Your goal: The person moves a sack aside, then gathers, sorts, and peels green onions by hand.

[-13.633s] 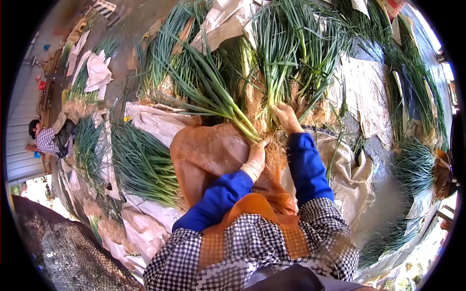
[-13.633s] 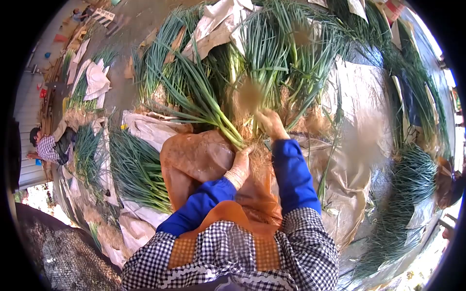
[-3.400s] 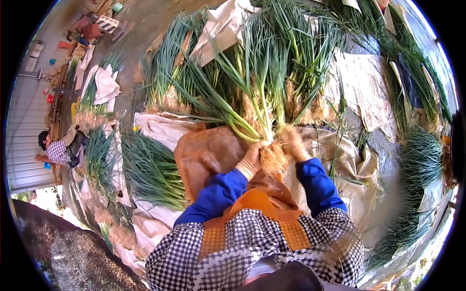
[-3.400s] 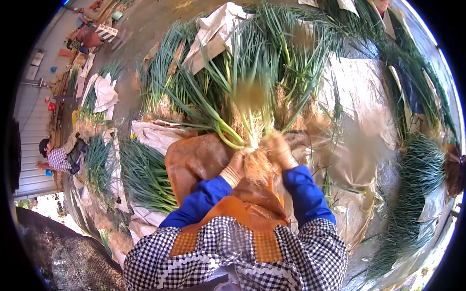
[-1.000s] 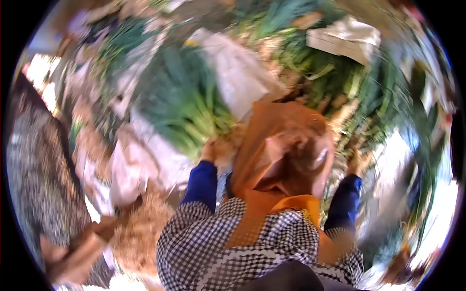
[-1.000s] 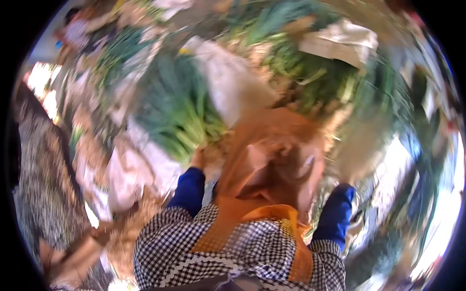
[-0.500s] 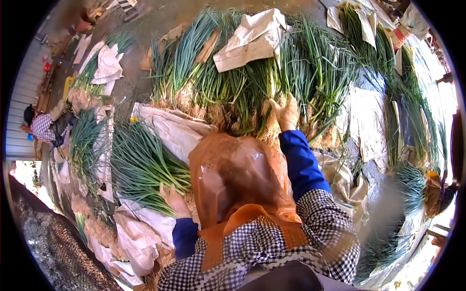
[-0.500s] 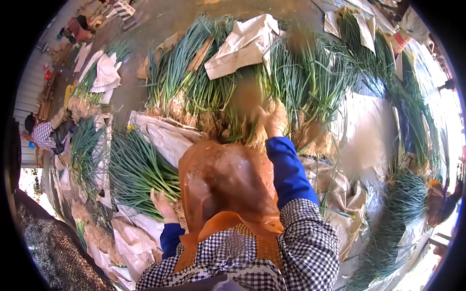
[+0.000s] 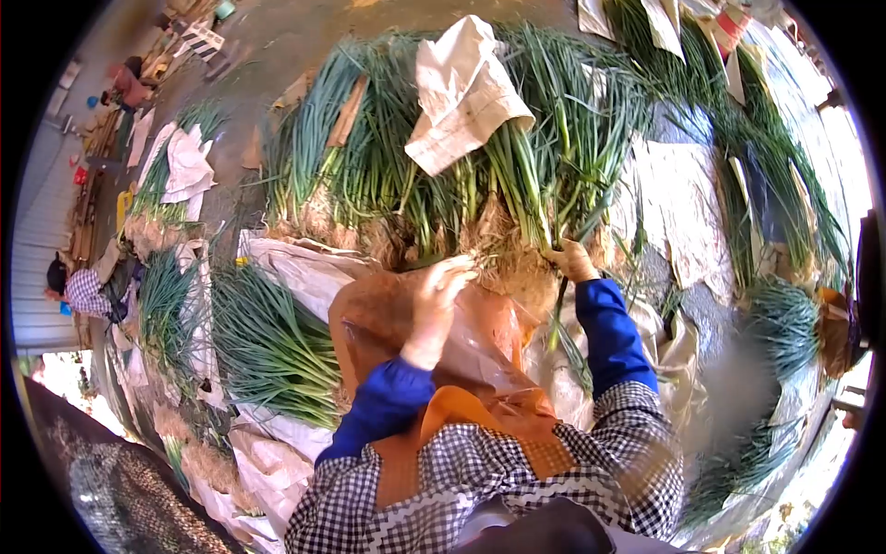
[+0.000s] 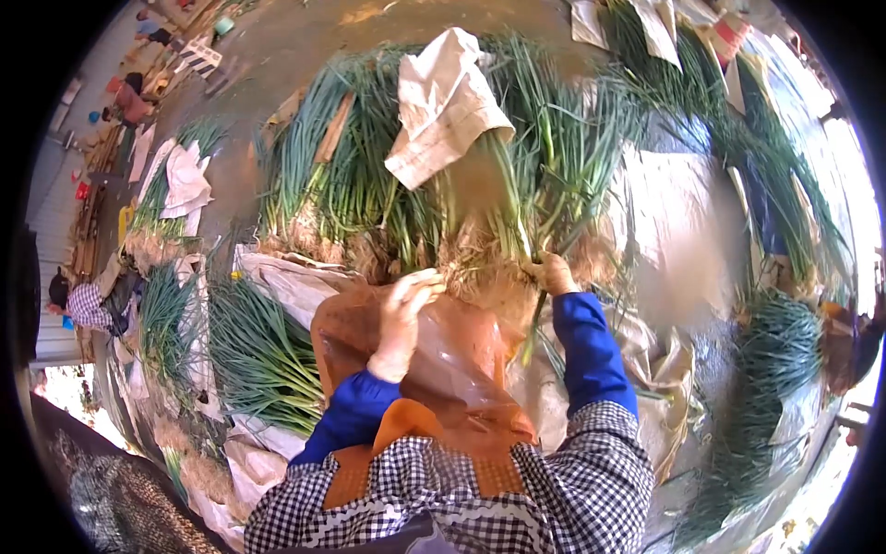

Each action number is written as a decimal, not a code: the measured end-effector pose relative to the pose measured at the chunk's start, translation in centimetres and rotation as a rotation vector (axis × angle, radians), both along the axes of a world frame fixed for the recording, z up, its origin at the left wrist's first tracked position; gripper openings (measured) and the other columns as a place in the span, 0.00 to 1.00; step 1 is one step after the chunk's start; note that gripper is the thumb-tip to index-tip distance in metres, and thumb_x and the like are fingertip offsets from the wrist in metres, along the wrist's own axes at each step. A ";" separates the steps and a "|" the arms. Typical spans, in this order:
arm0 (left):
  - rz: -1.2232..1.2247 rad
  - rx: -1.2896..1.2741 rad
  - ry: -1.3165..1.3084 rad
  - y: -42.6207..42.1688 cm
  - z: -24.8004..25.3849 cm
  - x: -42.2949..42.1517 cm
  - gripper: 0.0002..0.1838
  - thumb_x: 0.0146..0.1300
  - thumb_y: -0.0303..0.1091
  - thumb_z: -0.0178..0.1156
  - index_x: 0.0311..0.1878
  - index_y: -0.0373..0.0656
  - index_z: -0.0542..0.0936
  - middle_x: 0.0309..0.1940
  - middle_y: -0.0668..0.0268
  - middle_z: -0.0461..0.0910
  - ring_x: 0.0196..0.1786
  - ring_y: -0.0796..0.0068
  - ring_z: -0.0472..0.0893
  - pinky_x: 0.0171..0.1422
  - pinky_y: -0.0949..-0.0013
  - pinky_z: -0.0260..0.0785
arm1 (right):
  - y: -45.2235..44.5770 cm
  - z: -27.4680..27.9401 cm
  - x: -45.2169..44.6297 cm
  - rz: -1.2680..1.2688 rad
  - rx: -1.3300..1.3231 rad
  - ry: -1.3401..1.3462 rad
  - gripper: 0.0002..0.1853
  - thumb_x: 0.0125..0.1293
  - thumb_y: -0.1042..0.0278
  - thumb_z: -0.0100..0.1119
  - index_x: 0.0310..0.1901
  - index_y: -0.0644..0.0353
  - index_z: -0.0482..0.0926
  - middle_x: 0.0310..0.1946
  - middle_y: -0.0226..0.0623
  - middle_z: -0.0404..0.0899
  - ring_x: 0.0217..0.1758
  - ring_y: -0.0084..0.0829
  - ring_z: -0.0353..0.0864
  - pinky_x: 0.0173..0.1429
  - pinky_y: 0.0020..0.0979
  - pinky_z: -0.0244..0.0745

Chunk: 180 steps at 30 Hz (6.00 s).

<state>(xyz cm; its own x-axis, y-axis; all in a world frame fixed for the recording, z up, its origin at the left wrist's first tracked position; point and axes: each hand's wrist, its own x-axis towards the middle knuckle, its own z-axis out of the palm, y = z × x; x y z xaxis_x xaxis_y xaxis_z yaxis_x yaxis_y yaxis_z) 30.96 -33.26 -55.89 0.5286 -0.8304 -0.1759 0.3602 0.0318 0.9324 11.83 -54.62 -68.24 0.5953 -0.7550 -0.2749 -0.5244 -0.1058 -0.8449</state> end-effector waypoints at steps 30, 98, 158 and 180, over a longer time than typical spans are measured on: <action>-0.222 0.352 0.244 -3.8 -13.0 -7.2 0.32 0.53 0.27 0.60 0.62 0.44 0.60 0.52 0.63 0.67 0.53 0.72 0.67 0.57 0.71 0.61 | 4.7 3.2 6.2 -0.022 -0.271 -0.168 0.15 0.60 0.57 0.53 0.36 0.62 0.76 0.27 0.49 0.77 0.32 0.46 0.77 0.37 0.41 0.71; 0.068 0.278 0.281 1.2 -10.1 -9.6 0.22 0.51 0.26 0.64 0.47 0.38 0.66 0.33 0.66 0.73 0.36 0.77 0.73 0.40 0.73 0.68 | 5.5 6.3 4.8 0.114 -0.293 0.247 0.32 0.54 0.34 0.51 0.38 0.62 0.74 0.24 0.46 0.78 0.28 0.40 0.80 0.36 0.38 0.74; -0.044 0.426 0.875 1.8 -9.8 -8.5 0.08 0.56 0.29 0.53 0.35 0.35 0.76 0.28 0.61 0.78 0.32 0.69 0.78 0.40 0.71 0.73 | 13.9 2.9 0.4 -0.192 0.075 -0.226 0.12 0.62 0.61 0.52 0.26 0.58 0.75 0.15 0.36 0.69 0.19 0.30 0.73 0.27 0.28 0.68; -0.033 0.362 0.811 0.6 -8.6 -7.7 0.10 0.52 0.25 0.60 0.39 0.40 0.75 0.29 0.68 0.75 0.34 0.74 0.75 0.42 0.74 0.69 | 3.3 0.2 -0.7 0.087 0.236 -0.098 0.17 0.62 0.56 0.51 0.36 0.65 0.74 0.27 0.50 0.76 0.33 0.48 0.76 0.37 0.41 0.68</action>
